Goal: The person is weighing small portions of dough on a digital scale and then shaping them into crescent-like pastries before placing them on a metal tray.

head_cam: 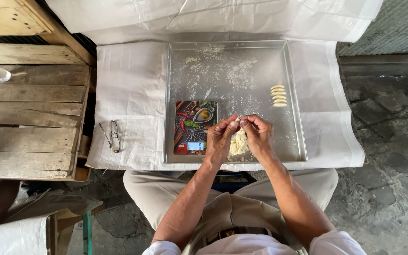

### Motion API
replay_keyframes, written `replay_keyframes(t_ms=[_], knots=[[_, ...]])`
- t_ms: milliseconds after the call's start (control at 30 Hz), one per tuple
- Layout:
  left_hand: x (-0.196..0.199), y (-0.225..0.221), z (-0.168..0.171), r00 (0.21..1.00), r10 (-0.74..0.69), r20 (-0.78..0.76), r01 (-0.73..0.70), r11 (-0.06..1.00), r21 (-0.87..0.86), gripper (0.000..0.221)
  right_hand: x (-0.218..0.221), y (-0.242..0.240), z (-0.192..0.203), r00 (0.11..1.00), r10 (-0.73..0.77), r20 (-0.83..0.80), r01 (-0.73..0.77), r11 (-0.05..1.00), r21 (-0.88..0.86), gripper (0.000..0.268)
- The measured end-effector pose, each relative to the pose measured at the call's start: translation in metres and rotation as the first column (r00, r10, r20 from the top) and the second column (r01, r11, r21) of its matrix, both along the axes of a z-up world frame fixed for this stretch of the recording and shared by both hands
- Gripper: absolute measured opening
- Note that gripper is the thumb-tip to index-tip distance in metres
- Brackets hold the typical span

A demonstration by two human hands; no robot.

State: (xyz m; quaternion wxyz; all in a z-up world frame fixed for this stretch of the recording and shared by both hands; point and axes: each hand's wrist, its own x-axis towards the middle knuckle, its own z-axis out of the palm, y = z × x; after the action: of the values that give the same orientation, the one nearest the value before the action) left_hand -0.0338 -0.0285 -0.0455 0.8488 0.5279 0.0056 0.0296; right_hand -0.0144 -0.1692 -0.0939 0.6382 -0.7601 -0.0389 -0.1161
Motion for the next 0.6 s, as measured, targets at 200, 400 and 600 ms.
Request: replay_keyframes(t_ms=[200, 400, 600], knots=[[-0.001, 0.005, -0.008, 1.000, -0.009, 0.027, 0.008, 0.999, 0.044, 0.026, 0.000, 0.013, 0.013, 0.997, 0.080, -0.020, -0.075, 0.981, 0.181, 0.017], [-0.001, 0.014, -0.020, 0.991, -0.135, -0.004, 0.135, 0.991, -0.004, 0.018, 0.005, 0.000, 0.013, 0.948, 0.293, 0.121, -0.315, 0.912, 0.264, 0.023], [0.009, 0.002, -0.036, 0.998, -0.052, 0.032, 0.054, 0.997, -0.051, 0.039, 0.011, 0.009, -0.016, 0.969, 0.193, 0.153, -0.243, 0.854, 0.461, 0.024]])
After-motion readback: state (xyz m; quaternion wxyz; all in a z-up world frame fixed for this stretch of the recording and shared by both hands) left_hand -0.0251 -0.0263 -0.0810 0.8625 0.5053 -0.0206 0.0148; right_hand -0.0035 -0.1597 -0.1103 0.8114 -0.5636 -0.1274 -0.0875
